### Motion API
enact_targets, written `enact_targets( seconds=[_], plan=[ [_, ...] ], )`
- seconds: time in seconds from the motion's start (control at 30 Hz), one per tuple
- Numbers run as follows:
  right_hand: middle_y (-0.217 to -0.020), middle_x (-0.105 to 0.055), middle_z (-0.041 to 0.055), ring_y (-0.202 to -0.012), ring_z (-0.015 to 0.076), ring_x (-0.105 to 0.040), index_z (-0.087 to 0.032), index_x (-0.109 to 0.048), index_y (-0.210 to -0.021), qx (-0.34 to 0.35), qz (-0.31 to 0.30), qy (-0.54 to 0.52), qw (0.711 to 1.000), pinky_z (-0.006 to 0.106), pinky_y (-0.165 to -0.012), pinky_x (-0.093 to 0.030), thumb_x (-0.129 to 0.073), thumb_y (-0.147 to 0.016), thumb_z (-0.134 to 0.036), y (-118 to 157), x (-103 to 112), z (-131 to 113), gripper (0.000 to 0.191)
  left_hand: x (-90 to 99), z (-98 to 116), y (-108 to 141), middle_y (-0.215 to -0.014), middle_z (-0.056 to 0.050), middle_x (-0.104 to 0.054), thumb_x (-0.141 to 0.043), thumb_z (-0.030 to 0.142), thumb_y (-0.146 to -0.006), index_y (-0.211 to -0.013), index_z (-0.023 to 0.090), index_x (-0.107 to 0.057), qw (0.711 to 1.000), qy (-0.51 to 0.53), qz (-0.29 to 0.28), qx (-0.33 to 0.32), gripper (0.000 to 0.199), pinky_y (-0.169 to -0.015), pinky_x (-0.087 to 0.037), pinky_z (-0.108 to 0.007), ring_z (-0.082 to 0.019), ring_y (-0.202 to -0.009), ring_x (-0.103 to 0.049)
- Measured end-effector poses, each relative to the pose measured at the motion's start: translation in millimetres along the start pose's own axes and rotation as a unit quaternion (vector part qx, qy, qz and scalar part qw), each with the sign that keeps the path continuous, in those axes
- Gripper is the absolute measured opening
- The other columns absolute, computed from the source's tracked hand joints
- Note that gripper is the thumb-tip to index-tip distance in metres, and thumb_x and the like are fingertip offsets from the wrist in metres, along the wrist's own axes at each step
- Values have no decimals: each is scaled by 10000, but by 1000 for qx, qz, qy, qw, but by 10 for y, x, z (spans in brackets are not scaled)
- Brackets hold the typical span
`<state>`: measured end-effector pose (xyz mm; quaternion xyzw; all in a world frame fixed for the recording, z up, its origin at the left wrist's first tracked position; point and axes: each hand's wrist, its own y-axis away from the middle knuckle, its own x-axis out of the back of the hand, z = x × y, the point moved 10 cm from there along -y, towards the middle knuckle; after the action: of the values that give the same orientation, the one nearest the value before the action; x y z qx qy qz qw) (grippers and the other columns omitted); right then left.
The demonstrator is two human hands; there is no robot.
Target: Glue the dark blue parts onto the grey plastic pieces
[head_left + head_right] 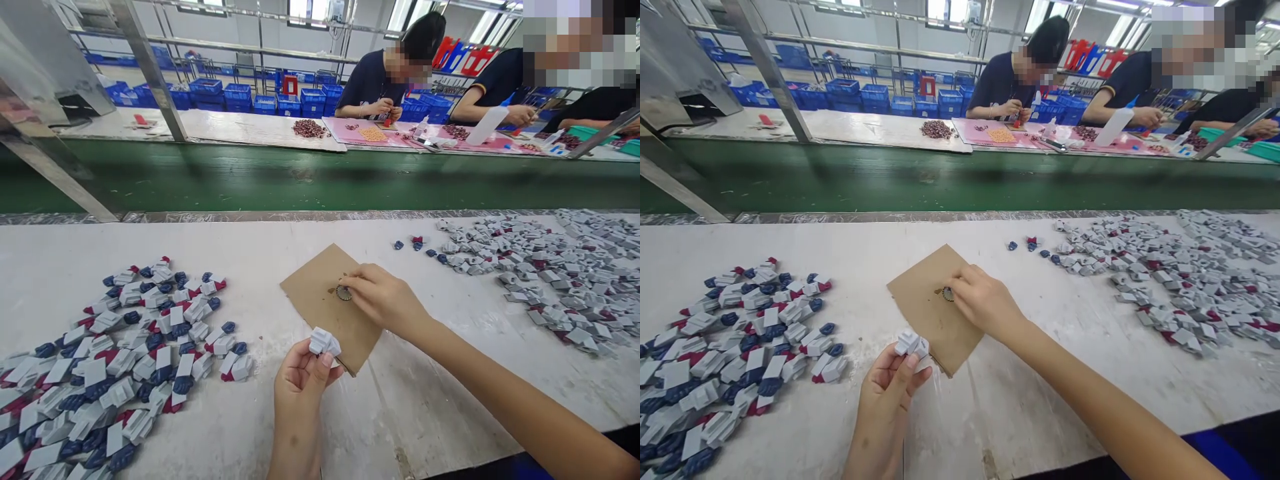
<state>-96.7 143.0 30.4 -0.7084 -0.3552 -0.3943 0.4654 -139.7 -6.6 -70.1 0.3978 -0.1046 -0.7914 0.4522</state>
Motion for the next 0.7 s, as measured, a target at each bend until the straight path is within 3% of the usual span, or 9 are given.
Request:
enact_targets(
  seconds=[0.1, 0.2, 0.27, 0.33, 0.7],
  plan=[
    [-939, -596, 51, -826, 161, -605, -216, -624, -912, -116, 26, -191, 975, 303, -698, -532, -487, -811, -150, -11, 121, 154, 183, -14, 5, 1, -750, -60, -716, -815, 257, -554, -771, 138, -691, 1000, -8, -3, 0, 277, -583, -554, -218, -143, -680, -627],
    [-913, -603, 44, -837, 166, -619, -203, -638, -837, -206, 9, -355, 912, 300, -711, -546, -554, -780, -207, 29, 89, 201, 102, -11, 14, 3, -743, -54, -716, -817, 262, -547, -756, 143, -691, 1000, -9, 2, -2, 271, -582, -551, -212, -143, -683, -630],
    [-905, -618, 48, -833, 170, -623, -194, -651, -829, -235, -10, -413, 880, 305, -713, -547, -584, -769, -237, 62, 67, 157, 99, -12, 18, 6, -736, -51, -716, -818, 255, -544, -761, 143, -689, 1000, -8, 4, -4, 277, -583, -547, -215, -139, -663, -631],
    [-900, -629, 48, -825, 167, -625, -196, -670, -841, -245, -23, -437, 865, 309, -726, -548, -610, -762, -254, 96, 73, 86, 114, -12, 15, 13, -724, -43, -716, -827, 239, -523, -742, 150, -684, 1000, -6, 6, -4, 276, -584, -542, -223, -134, -631, -629],
    [-906, -640, 49, -795, 163, -647, -247, -703, -898, -204, -8, -364, 909, 280, -650, -592, -595, -781, -204, 232, 191, -281, 165, -108, 53, 48, -758, -33, -737, -809, 203, -548, -696, 166, -692, 999, -39, -36, -9, 192, -609, -493, -159, -103, -644, -635]
  ],
)
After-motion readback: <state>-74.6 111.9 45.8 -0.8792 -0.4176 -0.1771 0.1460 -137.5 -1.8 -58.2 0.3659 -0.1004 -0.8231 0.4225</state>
